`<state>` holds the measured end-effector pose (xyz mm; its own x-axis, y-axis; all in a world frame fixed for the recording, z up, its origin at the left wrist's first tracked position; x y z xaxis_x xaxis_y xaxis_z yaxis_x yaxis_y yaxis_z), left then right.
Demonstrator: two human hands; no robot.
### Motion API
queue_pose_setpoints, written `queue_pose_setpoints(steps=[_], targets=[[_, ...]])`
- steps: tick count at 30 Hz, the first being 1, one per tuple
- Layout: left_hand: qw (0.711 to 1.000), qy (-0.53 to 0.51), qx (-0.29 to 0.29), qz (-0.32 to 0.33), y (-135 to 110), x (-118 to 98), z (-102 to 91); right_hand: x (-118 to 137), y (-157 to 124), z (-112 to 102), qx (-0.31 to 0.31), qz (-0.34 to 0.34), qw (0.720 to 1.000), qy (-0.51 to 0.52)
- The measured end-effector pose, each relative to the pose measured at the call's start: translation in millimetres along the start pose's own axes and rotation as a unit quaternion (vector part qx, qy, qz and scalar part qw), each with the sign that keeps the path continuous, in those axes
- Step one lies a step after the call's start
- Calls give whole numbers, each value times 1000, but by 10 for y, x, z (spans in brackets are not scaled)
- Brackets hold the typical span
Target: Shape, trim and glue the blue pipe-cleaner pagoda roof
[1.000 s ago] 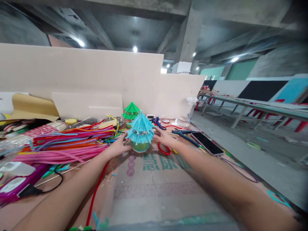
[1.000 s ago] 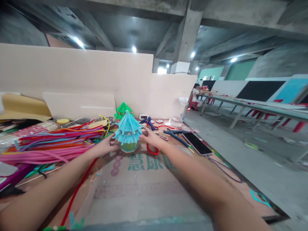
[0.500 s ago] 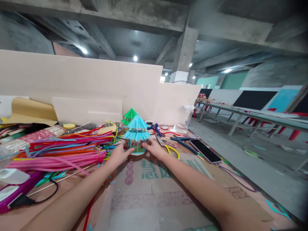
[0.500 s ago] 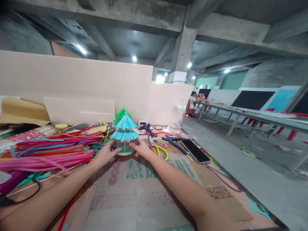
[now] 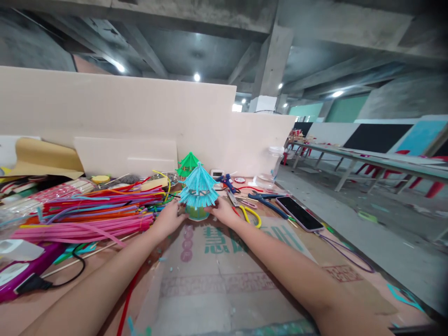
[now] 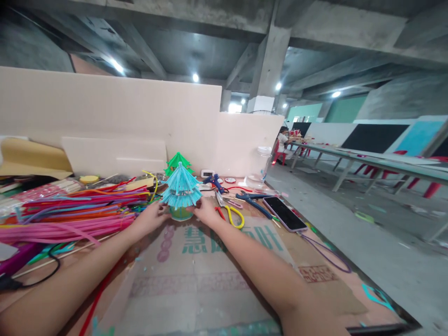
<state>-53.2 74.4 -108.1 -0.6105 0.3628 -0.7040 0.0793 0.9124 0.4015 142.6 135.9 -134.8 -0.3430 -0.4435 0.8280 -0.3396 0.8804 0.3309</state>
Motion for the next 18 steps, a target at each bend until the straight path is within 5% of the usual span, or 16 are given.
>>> queue_pose_setpoints(steps=[7,18], targets=[[995,49,-89,7,17,-306,-584,24,-13,31,-13,14,999,-48],[991,43,-95,78,454,-775,-354,151,-87,52,-7,-6,996,-88]])
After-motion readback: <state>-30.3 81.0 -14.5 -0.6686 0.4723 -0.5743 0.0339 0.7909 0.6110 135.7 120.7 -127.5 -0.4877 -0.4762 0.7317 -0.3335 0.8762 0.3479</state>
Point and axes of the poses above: each hand's wrist, its own y-axis towards the middle knuckle, its own z-axis out of the palm, x = y × z, the point moved 6 cm from there along y, towards the middle knuckle, and after that the axes turned 4 degrees about -y, right-handed, at the moved point
